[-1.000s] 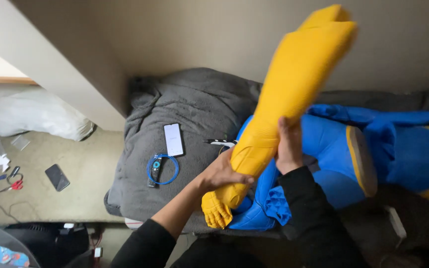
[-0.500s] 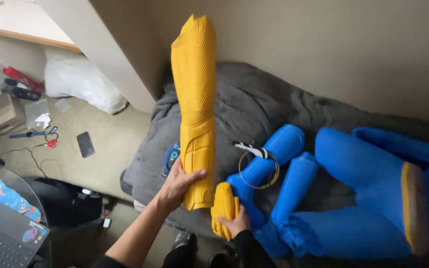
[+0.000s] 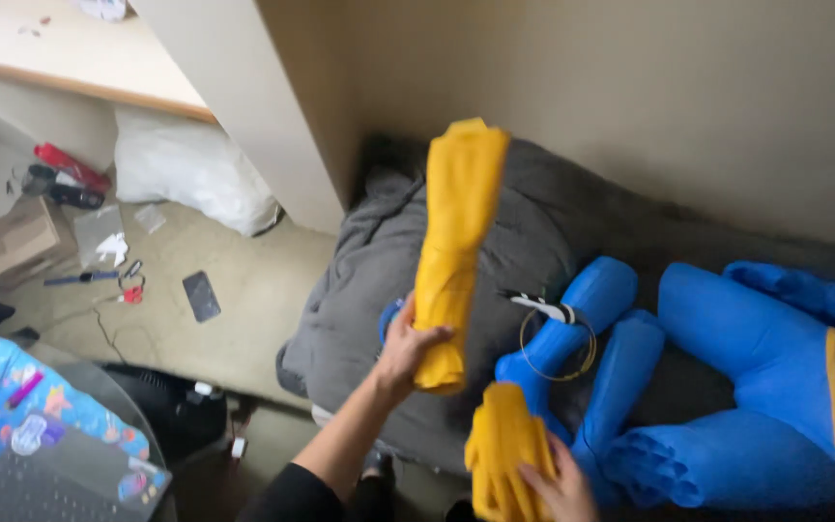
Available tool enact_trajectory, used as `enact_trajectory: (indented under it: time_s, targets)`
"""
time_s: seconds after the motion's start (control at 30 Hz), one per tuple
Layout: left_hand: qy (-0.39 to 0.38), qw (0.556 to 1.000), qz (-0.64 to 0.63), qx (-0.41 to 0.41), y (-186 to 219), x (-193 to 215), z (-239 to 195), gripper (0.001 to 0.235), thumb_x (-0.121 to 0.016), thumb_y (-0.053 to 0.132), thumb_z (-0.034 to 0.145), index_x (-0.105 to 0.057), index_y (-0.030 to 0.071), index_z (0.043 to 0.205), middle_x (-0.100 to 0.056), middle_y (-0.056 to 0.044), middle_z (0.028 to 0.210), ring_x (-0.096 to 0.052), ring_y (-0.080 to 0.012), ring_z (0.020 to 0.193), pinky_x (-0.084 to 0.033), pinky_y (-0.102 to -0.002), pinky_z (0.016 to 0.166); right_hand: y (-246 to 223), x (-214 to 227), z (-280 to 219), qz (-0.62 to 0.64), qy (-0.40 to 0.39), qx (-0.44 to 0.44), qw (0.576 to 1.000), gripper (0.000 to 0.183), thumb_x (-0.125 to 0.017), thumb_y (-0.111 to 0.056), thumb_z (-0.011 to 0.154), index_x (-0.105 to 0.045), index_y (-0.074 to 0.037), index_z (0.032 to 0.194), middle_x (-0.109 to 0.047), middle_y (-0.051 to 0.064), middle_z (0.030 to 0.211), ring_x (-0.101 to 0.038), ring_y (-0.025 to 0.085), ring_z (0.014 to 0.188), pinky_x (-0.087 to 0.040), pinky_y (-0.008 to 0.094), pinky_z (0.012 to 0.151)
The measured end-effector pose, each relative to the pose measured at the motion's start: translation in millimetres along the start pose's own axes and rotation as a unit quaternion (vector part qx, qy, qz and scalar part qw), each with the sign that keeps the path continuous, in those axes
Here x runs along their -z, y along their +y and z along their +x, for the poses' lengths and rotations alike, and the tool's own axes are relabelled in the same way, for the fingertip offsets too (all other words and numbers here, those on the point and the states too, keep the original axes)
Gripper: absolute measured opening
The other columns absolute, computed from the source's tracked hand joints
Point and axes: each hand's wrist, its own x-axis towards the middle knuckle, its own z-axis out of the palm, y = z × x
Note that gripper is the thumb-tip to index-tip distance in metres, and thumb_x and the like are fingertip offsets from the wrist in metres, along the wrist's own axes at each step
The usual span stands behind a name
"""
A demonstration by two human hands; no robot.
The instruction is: Assembling and finishing 3D printed components of a large figure using a 3D pen and manual joining.
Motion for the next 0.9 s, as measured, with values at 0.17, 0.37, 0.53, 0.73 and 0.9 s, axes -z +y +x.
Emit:
enact_trajectory:
  time_s: [0.17,0.37,0.53,0.73,0.9]
  targets:
    - [0.0,0.999,0.038,0.015,-6,6,23,0.068,-0.073,0.003,0.077,-0.049,0.014,0.14,-0.068,-0.006,0.121,-0.068,-0.02,0.104,-0.058,-0.034,0.086,-93,-9,-51,0.052,-0.017,-0.068,0.996,0.091,-0.078,-0.013,0.083,-0.028,-0.009,0.159,-0.074,0.023,0.128,-0.071,0.028,0.117,-0.054,0.039,0.102]
    - [0.056,0.995,0.068,0.049,-38,2,51,0.058,-0.076,0.003,0.075,-0.054,0.005,0.129,-0.073,-0.013,0.107,-0.073,-0.0258,0.09,-0.061,-0.037,0.077,-249,-77,-41,-0.08,-0.002,-0.109,0.991,0.072,-0.074,-0.022,0.086,-0.047,-0.006,0.15,-0.064,0.007,0.145,-0.06,0.016,0.128,-0.047,0.031,0.105]
    - [0.143,0.955,0.239,0.1,-50,-3,53,0.086,-0.085,0.015,0.069,-0.046,0.011,0.145,-0.048,-0.023,0.127,-0.059,-0.0402,0.113,-0.054,-0.046,0.097,-277,-105,-33,-0.2,0.07,-0.143,0.967,0.07,-0.074,-0.034,0.085,-0.053,-0.006,0.146,-0.07,0.007,0.138,-0.066,0.013,0.125,-0.048,0.028,0.104]
    - [0.135,0.953,0.247,0.113,-70,-6,51,0.112,-0.086,0.021,0.069,-0.021,0.012,0.16,-0.035,-0.024,0.137,-0.054,-0.0423,0.123,-0.05,-0.044,0.107,-246,-102,-30,-0.241,0.114,-0.157,0.951,0.067,-0.075,-0.035,0.086,-0.058,-0.004,0.143,-0.077,0.012,0.125,-0.074,0.015,0.109,-0.055,0.029,0.096]
    - [0.139,0.949,0.266,0.098,-69,-11,49,0.111,-0.085,0.023,0.07,-0.021,0.011,0.16,-0.034,-0.023,0.137,-0.053,-0.0422,0.125,-0.049,-0.044,0.107,-219,-101,-28,-0.059,0.137,-0.222,0.964,0.072,-0.075,-0.03,0.085,-0.051,-0.003,0.148,-0.078,0.02,0.12,-0.073,0.023,0.102,-0.056,0.034,0.09]
